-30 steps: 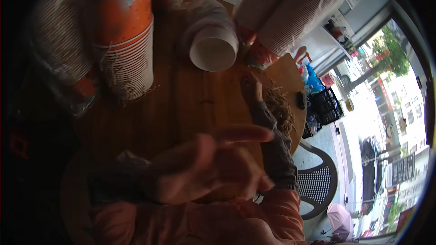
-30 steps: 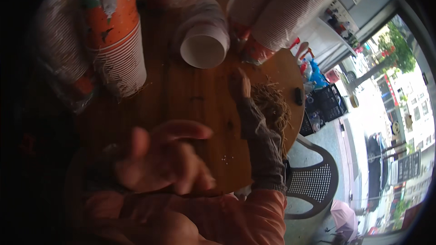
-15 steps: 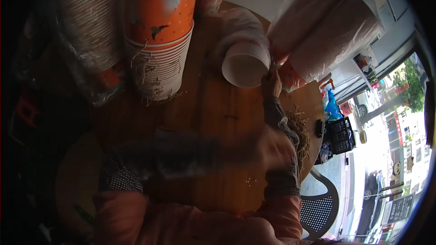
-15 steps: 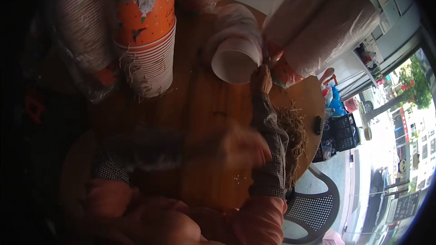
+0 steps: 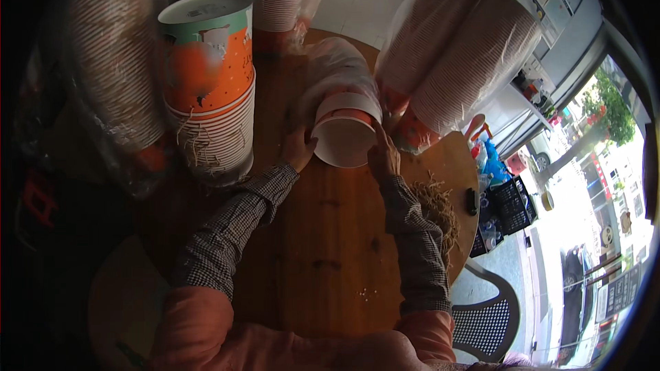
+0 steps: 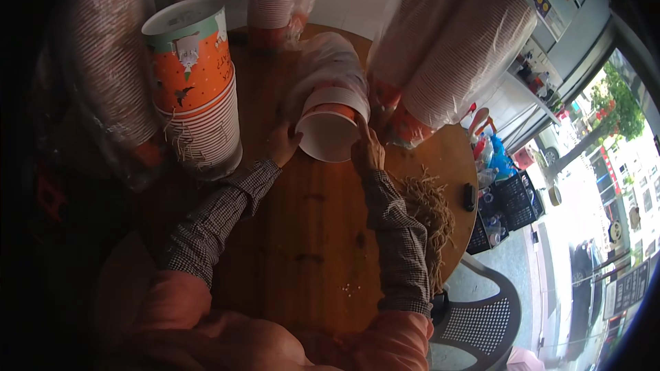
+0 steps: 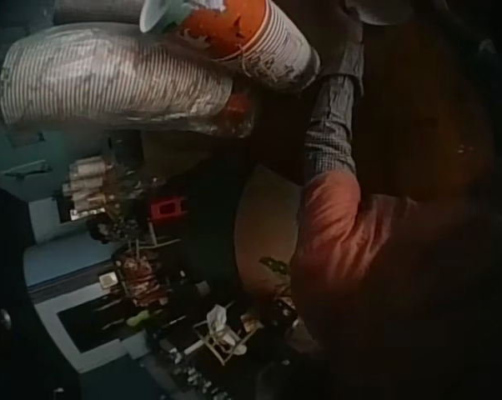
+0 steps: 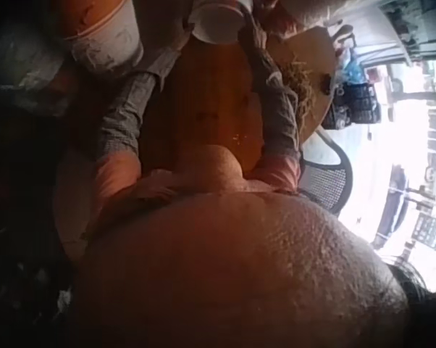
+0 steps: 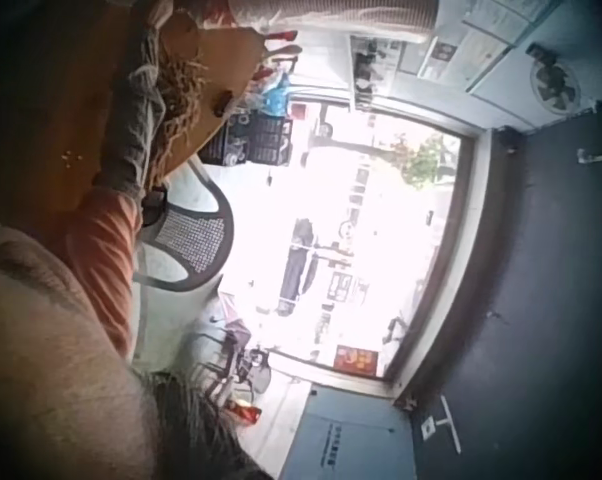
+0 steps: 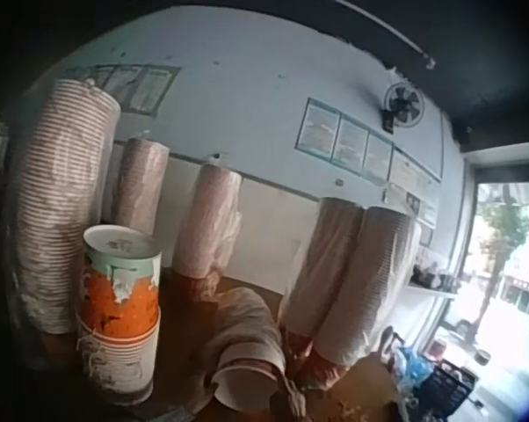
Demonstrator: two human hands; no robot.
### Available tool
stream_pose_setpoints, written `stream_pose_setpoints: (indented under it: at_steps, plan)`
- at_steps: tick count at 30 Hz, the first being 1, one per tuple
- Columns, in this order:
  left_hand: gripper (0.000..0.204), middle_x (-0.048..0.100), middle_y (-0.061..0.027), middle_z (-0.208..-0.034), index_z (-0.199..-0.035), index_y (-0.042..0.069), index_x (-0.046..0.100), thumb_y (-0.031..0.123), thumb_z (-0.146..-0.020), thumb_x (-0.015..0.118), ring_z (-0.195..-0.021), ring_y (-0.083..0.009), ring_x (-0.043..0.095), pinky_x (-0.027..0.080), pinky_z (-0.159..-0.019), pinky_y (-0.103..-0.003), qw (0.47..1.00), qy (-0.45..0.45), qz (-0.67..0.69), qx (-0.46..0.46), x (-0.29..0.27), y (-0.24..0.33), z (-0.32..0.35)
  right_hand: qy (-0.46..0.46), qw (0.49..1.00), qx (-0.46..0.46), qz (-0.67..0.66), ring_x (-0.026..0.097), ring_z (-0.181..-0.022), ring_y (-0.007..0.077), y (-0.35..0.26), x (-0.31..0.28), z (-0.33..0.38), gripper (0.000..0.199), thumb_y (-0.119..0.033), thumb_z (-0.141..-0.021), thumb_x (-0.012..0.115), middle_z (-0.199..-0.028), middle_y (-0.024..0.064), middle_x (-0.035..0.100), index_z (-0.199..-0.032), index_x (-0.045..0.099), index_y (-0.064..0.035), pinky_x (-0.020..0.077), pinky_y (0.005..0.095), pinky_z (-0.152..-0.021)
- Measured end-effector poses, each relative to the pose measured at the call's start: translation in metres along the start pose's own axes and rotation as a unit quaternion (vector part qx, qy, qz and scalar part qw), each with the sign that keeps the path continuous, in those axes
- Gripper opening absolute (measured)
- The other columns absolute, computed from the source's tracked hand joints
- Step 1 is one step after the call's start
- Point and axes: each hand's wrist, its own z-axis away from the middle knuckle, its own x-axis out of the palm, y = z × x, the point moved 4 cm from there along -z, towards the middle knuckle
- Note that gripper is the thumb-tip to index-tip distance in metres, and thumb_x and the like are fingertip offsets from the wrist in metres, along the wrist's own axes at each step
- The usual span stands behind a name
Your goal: Attaching strings to decorative paper cups to create small gift bags or containers.
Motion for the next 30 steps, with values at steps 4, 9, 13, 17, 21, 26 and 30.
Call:
stream_pose_setpoints:
  at_steps: [4,9,13,17,21,26,30]
  plan:
    - [0.026,0.064,-0.0228,-0.091,-0.106,0.0,0.059,0.012,-0.084,0.062,-0.083,-0.0378,0.064,0.051,-0.071,-0.042,0.998,0.031,0.022,0.054,-0.019,0.008,0.027,-0.016,0.986,-0.068,-0.154,0.063,-0.098,0.0227,0.013,-0.028,0.026,0.04,-0.015,-0.088,0.059,-0.114,0.0123,0.062,-0.126,0.053,-0.0067,0.051,0.0355,-0.079]
    - [0.033,0.065,-0.0201,-0.095,-0.117,0.001,0.058,0.013,-0.086,0.061,-0.087,-0.0331,0.065,0.051,-0.073,-0.04,0.998,-0.062,0.003,0.007,-0.062,0.019,0.075,-0.026,0.963,0.162,-0.212,0.066,-0.08,0.0178,0.084,-0.075,0.104,0.02,-0.015,-0.088,0.063,-0.09,0.0111,0.068,-0.103,0.067,-0.0026,0.0516,0.0315,-0.07]
    - [0.034,0.064,-0.0178,-0.093,-0.118,0.001,0.057,0.018,-0.088,0.061,-0.085,-0.0298,0.064,0.051,-0.074,-0.037,0.996,-0.046,0.02,0.071,-0.085,0.017,0.115,-0.109,0.983,0.137,-0.047,0.066,-0.083,0.0277,0.073,-0.104,0.16,0.02,-0.016,-0.086,0.063,-0.095,0.0135,0.067,-0.101,0.067,-0.0037,0.0522,0.037,-0.071]
    - [0.037,0.064,-0.0162,-0.094,-0.12,0.001,0.056,0.024,-0.092,0.06,-0.086,-0.0264,0.064,0.051,-0.074,-0.037,0.996,-0.087,0.031,0.02,-0.1,0.009,0.141,-0.115,0.984,0.135,0.026,0.063,-0.088,0.0305,0.076,-0.128,0.189,0.021,-0.016,-0.086,0.062,-0.095,0.012,0.065,-0.103,0.067,-0.0043,0.0511,0.0388,-0.075]
    - [0.044,0.061,-0.018,-0.111,-0.128,-0.001,0.05,0.023,-0.092,0.061,-0.101,-0.0265,0.061,0.049,-0.084,-0.034,0.994,-0.082,0.041,0.057,-0.106,0.017,0.152,-0.184,0.974,0.115,0.06,0.058,-0.097,0.0326,0.062,-0.144,0.21,0.019,-0.017,-0.086,0.059,-0.1,0.0125,0.062,-0.099,0.067,-0.0064,0.0493,0.0402,-0.079]
    - [0.052,0.054,-0.0168,-0.124,-0.136,-0.001,0.041,0.021,-0.092,0.06,-0.11,-0.0252,0.056,0.047,-0.09,-0.034,0.996,-0.071,0.052,0.027,-0.102,0.008,0.155,-0.158,0.979,0.128,0.028,0.057,-0.094,0.0363,0.074,-0.128,0.238,0.023,-0.013,-0.085,0.057,-0.106,0.0147,0.055,-0.107,0.062,-0.0071,0.0488,0.0428,-0.078]
    - [0.051,0.051,-0.0115,-0.128,-0.139,0.004,0.038,0.015,-0.094,0.058,-0.112,-0.0173,0.055,0.046,-0.091,-0.029,0.987,0.011,0.158,-0.01,-0.119,0.024,0.172,-0.184,0.969,0.12,0.117,0.057,-0.086,0.0389,0.073,-0.114,0.252,0.015,-0.014,-0.09,0.055,-0.101,0.0157,0.055,-0.1,0.058,-0.0042,0.047,0.044,-0.072]
